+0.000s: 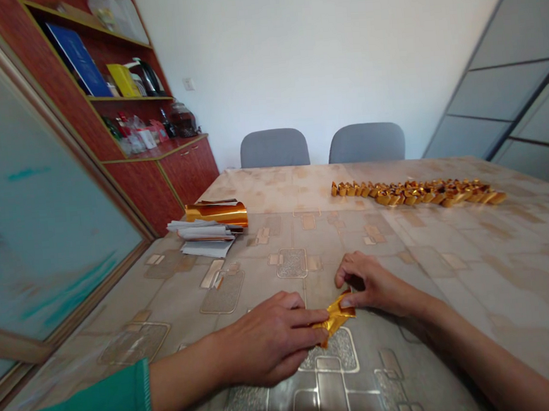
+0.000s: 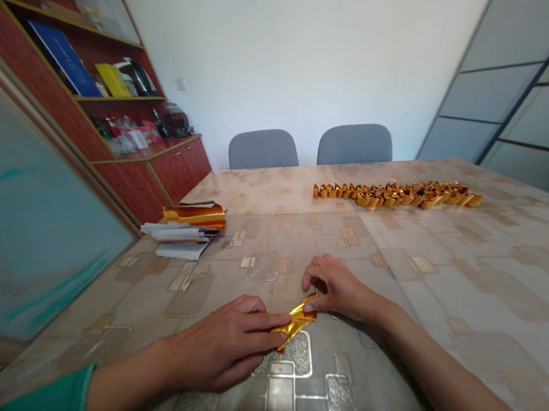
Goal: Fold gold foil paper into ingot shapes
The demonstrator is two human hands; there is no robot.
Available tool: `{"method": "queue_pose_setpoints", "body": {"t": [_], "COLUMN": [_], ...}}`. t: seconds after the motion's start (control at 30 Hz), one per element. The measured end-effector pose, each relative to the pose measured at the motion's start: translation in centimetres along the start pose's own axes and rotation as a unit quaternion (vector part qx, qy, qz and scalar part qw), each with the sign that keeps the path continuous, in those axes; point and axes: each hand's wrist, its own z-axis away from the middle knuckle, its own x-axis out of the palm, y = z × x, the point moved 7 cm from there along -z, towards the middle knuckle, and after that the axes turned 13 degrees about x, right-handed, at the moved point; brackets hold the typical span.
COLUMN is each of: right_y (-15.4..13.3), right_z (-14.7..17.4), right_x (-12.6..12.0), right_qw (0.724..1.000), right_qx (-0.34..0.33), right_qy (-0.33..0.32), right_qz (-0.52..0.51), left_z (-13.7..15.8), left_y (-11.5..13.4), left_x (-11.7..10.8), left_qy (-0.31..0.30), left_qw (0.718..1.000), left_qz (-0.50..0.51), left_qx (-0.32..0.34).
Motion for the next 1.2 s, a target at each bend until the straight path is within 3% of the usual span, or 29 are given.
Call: {"method": "queue_pose_setpoints", "body": {"t": [0.17, 0.3, 0.47, 0.8, 1.2], "right_y": [0.4, -2.9, -5.4, -5.0, -2.8], "right_z": [1.7, 4.7, 6.3, 6.7, 6.6], "right_x": [-1.7, -1.7, 1.5, 1.4, 1.4], "right_qw": [0.999, 0.993, 0.993, 0.988, 0.982], "right_qx": [0.008, -0.041, -0.033, -0.022, 0.014], "right_qy": [0.049, 0.103, 0.031, -0.006, 0.039], "right_qz": [-0.01, 0.03, 0.108, 0.152, 0.184], "left_z": [0.0, -0.1, 0.1, 0.5, 0.8], "left_y": [0.0, 0.0, 0.1, -0.3, -0.6], "left_x": [0.1, 0.3, 0.5, 1.0, 1.0], "left_qy": [0.006, 0.004, -0.015, -0.057, -0.072], "left_qw": [1.0, 1.0, 0.999, 0.996, 0.994], "left_qz": [-0.018, -0.027, -0.038, -0.054, -0.066], "left_qx": [0.002, -0.002, -0.003, 0.03, 0.049]}}
